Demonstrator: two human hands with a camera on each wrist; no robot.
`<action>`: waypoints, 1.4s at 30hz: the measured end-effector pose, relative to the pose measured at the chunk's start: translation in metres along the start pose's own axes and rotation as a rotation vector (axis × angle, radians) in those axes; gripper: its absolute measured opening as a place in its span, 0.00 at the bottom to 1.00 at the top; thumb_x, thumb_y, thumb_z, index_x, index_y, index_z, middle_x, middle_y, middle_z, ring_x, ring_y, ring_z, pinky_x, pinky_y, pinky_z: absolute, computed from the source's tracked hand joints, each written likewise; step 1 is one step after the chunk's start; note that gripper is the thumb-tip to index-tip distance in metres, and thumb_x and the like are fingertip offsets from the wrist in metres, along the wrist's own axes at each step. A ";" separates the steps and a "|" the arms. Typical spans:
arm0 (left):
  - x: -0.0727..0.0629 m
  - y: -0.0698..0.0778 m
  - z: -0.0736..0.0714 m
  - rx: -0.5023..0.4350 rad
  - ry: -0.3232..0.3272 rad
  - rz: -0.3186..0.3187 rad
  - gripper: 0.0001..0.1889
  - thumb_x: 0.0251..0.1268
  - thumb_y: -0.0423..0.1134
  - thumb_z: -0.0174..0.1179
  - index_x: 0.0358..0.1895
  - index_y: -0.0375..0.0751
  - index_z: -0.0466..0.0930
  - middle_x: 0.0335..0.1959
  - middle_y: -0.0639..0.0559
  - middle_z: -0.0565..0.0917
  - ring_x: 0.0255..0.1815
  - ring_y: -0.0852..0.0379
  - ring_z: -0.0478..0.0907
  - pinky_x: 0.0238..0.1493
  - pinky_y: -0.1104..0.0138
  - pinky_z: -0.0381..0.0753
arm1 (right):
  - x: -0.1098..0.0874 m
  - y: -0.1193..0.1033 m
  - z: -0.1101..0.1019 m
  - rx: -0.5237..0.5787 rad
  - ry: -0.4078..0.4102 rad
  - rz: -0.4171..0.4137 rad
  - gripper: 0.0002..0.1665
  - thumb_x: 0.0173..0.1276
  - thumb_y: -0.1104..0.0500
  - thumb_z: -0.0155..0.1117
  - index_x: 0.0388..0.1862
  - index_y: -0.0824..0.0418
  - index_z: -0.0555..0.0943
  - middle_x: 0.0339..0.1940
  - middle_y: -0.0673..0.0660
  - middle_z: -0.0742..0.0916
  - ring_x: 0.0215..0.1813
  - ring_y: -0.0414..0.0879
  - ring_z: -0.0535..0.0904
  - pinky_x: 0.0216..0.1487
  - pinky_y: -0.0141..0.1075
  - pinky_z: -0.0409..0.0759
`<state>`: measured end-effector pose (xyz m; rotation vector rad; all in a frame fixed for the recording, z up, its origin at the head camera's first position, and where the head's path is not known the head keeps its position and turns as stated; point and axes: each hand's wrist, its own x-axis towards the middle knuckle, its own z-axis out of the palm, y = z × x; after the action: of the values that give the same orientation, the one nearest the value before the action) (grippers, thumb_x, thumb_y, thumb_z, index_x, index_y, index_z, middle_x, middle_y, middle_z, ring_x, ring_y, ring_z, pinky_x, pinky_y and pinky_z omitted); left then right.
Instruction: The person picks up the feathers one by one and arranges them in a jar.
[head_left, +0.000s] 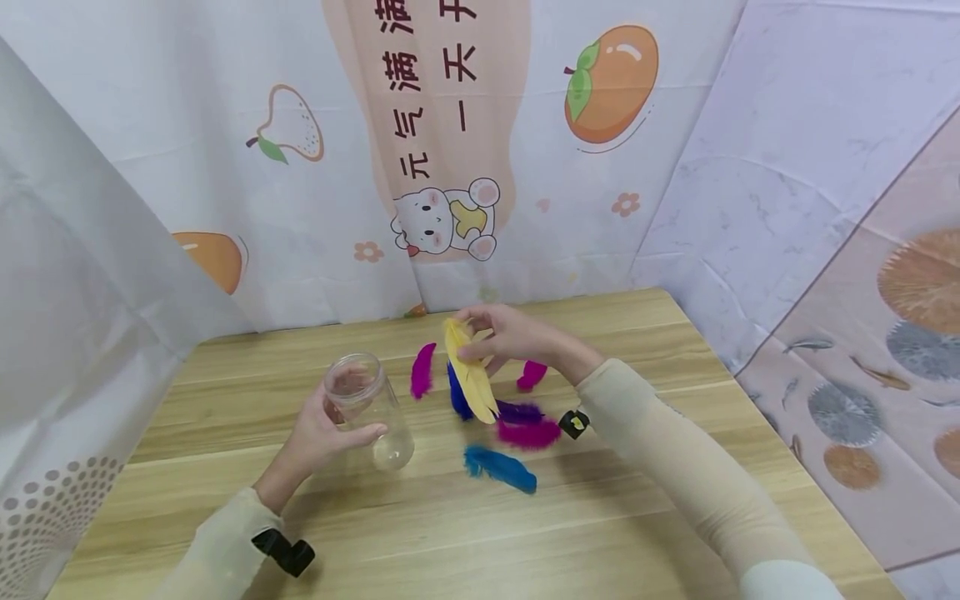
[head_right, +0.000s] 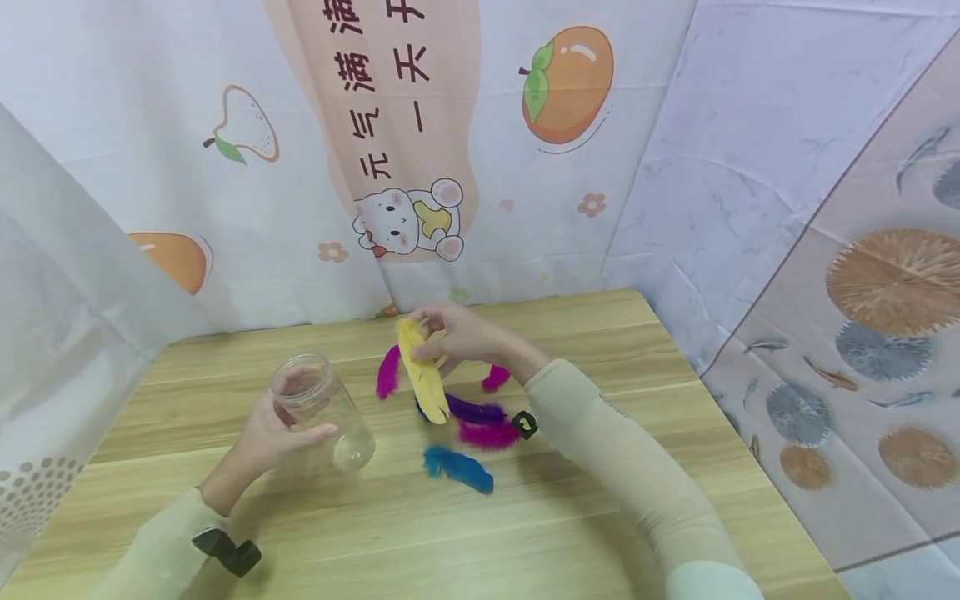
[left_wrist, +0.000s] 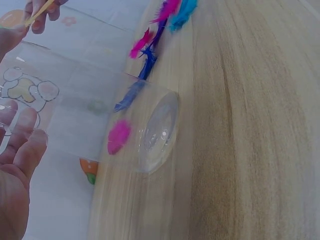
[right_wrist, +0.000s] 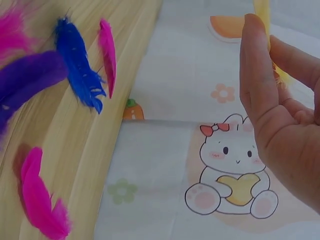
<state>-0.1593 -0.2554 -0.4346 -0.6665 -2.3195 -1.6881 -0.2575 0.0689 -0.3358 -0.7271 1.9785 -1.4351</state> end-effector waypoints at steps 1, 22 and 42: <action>0.000 0.000 0.000 0.001 0.001 -0.002 0.43 0.43 0.20 0.78 0.67 0.37 0.68 0.57 0.43 0.80 0.53 0.60 0.81 0.45 0.68 0.84 | 0.001 -0.002 0.002 0.003 -0.002 -0.004 0.27 0.72 0.66 0.67 0.67 0.61 0.72 0.49 0.64 0.82 0.43 0.56 0.87 0.41 0.51 0.87; 0.001 0.000 -0.002 -0.014 -0.017 -0.018 0.44 0.45 0.21 0.78 0.68 0.37 0.66 0.58 0.43 0.79 0.54 0.60 0.80 0.48 0.68 0.84 | 0.016 -0.035 0.030 0.081 -0.057 -0.092 0.23 0.74 0.64 0.65 0.65 0.60 0.74 0.49 0.62 0.85 0.45 0.57 0.87 0.43 0.51 0.87; -0.001 -0.002 -0.001 -0.039 -0.019 0.004 0.44 0.45 0.19 0.76 0.69 0.35 0.65 0.58 0.45 0.80 0.56 0.59 0.80 0.50 0.69 0.83 | 0.020 -0.053 0.037 0.139 -0.103 0.014 0.18 0.74 0.64 0.64 0.61 0.62 0.76 0.46 0.62 0.87 0.42 0.56 0.87 0.41 0.51 0.87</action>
<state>-0.1598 -0.2569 -0.4362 -0.6975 -2.3019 -1.7362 -0.2395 0.0166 -0.2973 -0.7094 1.7836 -1.4804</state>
